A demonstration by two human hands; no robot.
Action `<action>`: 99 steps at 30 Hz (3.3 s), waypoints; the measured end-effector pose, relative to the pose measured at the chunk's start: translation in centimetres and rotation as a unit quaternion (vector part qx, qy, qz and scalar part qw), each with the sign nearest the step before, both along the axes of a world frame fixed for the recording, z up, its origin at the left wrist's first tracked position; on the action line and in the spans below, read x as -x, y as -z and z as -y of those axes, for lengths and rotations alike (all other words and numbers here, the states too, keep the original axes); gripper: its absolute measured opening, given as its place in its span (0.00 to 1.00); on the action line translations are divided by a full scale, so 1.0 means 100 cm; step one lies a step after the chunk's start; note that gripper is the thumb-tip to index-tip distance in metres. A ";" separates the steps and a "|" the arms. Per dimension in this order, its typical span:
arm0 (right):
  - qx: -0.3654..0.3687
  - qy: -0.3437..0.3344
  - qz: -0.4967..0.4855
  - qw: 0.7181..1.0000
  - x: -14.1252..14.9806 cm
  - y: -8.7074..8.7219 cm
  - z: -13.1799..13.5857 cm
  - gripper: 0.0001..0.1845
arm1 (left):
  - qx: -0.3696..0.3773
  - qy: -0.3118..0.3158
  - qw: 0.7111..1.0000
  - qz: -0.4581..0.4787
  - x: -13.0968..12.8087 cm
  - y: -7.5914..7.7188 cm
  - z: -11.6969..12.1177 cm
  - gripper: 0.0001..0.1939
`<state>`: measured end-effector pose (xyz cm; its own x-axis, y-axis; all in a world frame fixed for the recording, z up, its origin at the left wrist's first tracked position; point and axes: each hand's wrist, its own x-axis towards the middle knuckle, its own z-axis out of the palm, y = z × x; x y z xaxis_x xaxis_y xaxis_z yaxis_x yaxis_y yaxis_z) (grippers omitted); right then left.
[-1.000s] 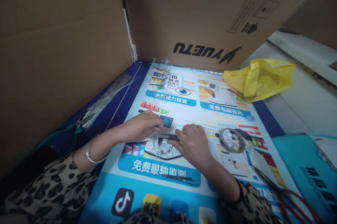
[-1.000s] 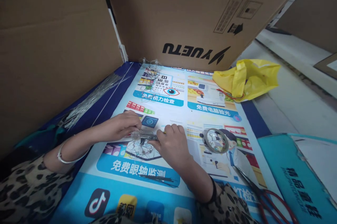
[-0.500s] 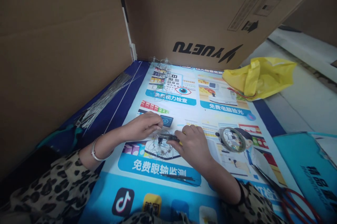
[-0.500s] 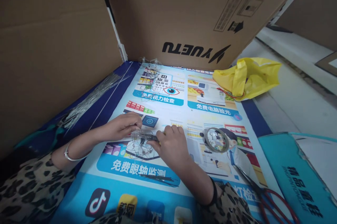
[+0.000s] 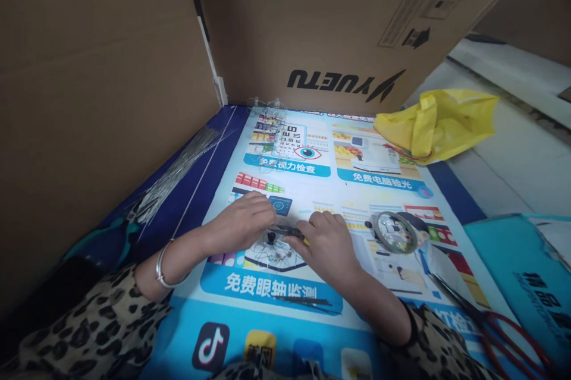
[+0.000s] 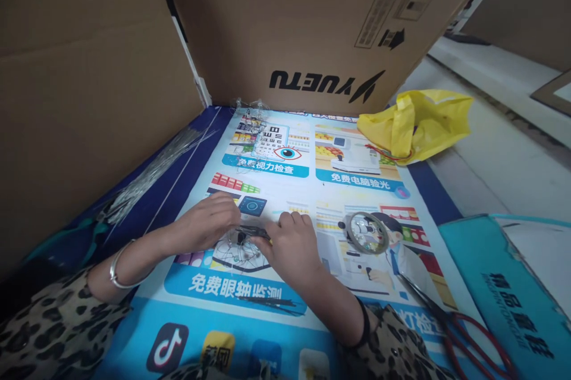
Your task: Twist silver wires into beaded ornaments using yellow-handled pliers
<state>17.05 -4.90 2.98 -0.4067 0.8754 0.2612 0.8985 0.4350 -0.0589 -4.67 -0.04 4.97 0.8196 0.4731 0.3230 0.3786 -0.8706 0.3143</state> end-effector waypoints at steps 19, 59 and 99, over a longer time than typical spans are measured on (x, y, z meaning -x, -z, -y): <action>-0.011 -0.019 0.023 0.999 0.000 0.002 -0.002 0.19 | -0.040 -0.002 0.999 0.033 -0.002 0.007 0.001 0.08; -0.037 -0.047 0.054 0.997 0.000 0.001 0.002 0.17 | -0.018 -0.020 0.995 0.095 0.001 0.016 0.003 0.06; -0.006 -0.044 0.042 0.998 -0.001 -0.004 0.007 0.17 | 0.129 -0.092 0.973 0.165 0.001 0.003 0.028 0.04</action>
<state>17.16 -5.60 3.42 -0.5024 0.8326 0.2333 0.8585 0.5124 0.0198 -4.80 -2.88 4.69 0.5846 0.7028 0.4053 0.3622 -0.6731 0.6448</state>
